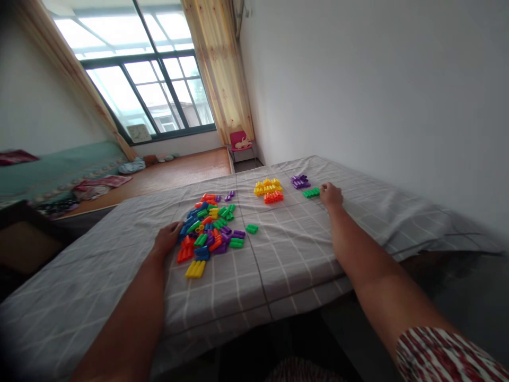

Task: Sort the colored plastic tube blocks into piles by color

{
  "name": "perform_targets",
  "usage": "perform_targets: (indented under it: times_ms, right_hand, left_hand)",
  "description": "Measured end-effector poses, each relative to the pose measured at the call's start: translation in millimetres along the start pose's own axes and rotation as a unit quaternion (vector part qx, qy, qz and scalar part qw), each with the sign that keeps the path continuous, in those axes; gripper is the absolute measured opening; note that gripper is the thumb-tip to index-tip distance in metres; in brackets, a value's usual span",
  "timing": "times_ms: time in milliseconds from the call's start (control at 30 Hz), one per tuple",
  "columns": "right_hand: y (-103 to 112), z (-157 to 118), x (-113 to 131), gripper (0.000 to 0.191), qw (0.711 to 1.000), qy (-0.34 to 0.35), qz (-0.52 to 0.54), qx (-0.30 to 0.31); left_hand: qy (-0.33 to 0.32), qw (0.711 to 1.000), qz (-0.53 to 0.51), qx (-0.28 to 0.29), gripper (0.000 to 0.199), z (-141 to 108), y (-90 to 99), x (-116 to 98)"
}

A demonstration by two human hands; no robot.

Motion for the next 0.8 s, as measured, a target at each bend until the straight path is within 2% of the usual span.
perform_targets:
  times_ms: [100, 233, 367, 467, 533, 567, 633, 733, 800]
  right_hand:
    - [15, -9, 17, 0.033, 0.996, 0.044, 0.015, -0.073]
    - [31, -31, 65, 0.035, 0.977, 0.188, 0.017, -0.104]
    - [40, -73, 137, 0.035, 0.932, 0.356, 0.035, -0.062]
    - [42, -117, 203, 0.034, 0.870, 0.486, 0.080, 0.007]
    - [43, -147, 247, 0.035, 0.830, 0.544, 0.111, 0.051]
    - [43, -160, 267, 0.036, 0.819, 0.557, 0.121, 0.068]
    - [40, -181, 304, 0.039, 0.815, 0.557, 0.128, 0.094]
    - [34, -199, 344, 0.045, 0.837, 0.525, 0.108, 0.109]
    - [28, -205, 360, 0.045, 0.845, 0.514, 0.086, 0.124]
  left_hand:
    - [-0.004, 1.000, -0.006, -0.004, 0.044, -1, -1.0, 0]
    - [-0.004, 1.000, -0.007, -0.006, 0.044, -1, -2.6, 1]
    - [-0.009, 1.000, -0.020, -0.005, 0.043, -3, -3.9, 0]
    - [-0.011, 1.000, -0.022, -0.004, 0.043, -3, -5.0, 0]
    - [-0.013, 1.000, -0.026, -0.004, 0.042, -2, -5.7, 1]
    - [-0.013, 0.999, -0.029, -0.004, 0.042, -2, -5.9, 2]
    - [-0.017, 0.999, -0.036, -0.004, 0.042, -2, -6.0, 2]
    - [-0.025, 0.999, -0.037, -0.004, 0.042, -4, -5.1, 1]
    - [-0.026, 0.999, -0.037, -0.002, 0.042, -4, -4.2, 1]
Point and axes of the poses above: each hand's wrist, its own z-axis towards the middle knuckle, its own y-axis out of the back of the hand, x = y × z, the point moved 7 cm from there along z, towards the middle knuckle, and after that the axes turned 15 degrees about -z, right-handed, at the moved point
